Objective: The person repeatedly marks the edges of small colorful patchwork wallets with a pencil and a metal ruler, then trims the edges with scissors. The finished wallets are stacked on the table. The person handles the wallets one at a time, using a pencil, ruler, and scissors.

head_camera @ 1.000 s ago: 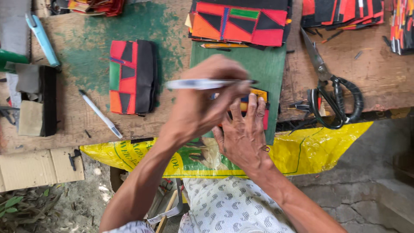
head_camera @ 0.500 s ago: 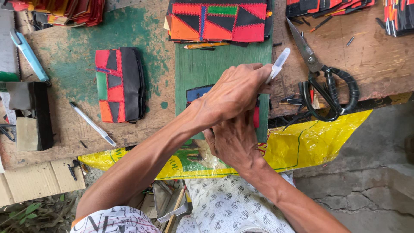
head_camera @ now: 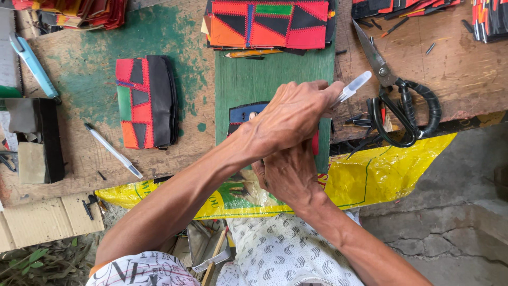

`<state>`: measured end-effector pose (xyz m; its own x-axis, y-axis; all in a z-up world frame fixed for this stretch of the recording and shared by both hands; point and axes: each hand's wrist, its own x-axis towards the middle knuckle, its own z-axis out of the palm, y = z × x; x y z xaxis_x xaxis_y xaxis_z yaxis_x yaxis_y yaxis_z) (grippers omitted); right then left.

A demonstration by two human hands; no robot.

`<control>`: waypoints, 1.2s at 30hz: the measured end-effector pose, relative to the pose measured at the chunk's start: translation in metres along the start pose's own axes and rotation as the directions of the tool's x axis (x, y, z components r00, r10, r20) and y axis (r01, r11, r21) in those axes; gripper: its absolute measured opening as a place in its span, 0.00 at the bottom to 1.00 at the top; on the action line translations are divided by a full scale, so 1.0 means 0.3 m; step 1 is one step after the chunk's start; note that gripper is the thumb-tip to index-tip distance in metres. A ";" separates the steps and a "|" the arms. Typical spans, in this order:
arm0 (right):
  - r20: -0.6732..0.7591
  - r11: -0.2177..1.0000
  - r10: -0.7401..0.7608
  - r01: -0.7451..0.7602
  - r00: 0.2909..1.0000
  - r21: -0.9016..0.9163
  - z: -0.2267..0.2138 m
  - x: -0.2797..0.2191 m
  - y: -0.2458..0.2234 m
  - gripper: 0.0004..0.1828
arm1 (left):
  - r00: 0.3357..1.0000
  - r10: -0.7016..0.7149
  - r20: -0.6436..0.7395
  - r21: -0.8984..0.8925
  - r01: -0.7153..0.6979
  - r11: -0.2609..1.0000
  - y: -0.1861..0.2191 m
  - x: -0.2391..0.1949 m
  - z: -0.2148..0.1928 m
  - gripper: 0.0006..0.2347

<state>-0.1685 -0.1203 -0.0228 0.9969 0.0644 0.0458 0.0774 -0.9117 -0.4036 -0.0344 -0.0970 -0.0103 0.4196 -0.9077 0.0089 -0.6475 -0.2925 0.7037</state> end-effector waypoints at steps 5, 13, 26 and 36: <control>-0.019 0.996 -0.005 0.004 1.000 -0.084 -0.002 0.005 -0.007 0.37 | 0.997 -0.011 -0.073 -0.036 0.009 0.999 -0.019 0.001 -0.006 0.13; -0.006 1.000 0.000 0.000 1.000 -0.017 0.012 0.005 -0.001 0.36 | 0.997 -0.013 -0.070 -0.014 0.012 1.000 0.001 0.002 -0.014 0.11; -0.077 0.993 -0.024 0.015 0.997 -0.113 -0.052 0.043 -0.025 0.38 | 0.877 -0.314 -0.363 0.472 0.463 0.750 -0.103 -0.421 -0.329 0.11; -0.037 0.992 -0.014 0.010 0.999 -0.123 -0.062 0.027 -0.033 0.38 | 0.963 -0.073 -0.260 0.535 0.206 0.819 -0.242 -0.169 -0.088 0.11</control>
<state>-0.1615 -0.1183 -0.0016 0.9944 0.0622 0.0857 0.0845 -0.9541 -0.2872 0.0083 -0.0218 -0.0431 0.6166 -0.7744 0.1420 -0.7842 -0.5881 0.1978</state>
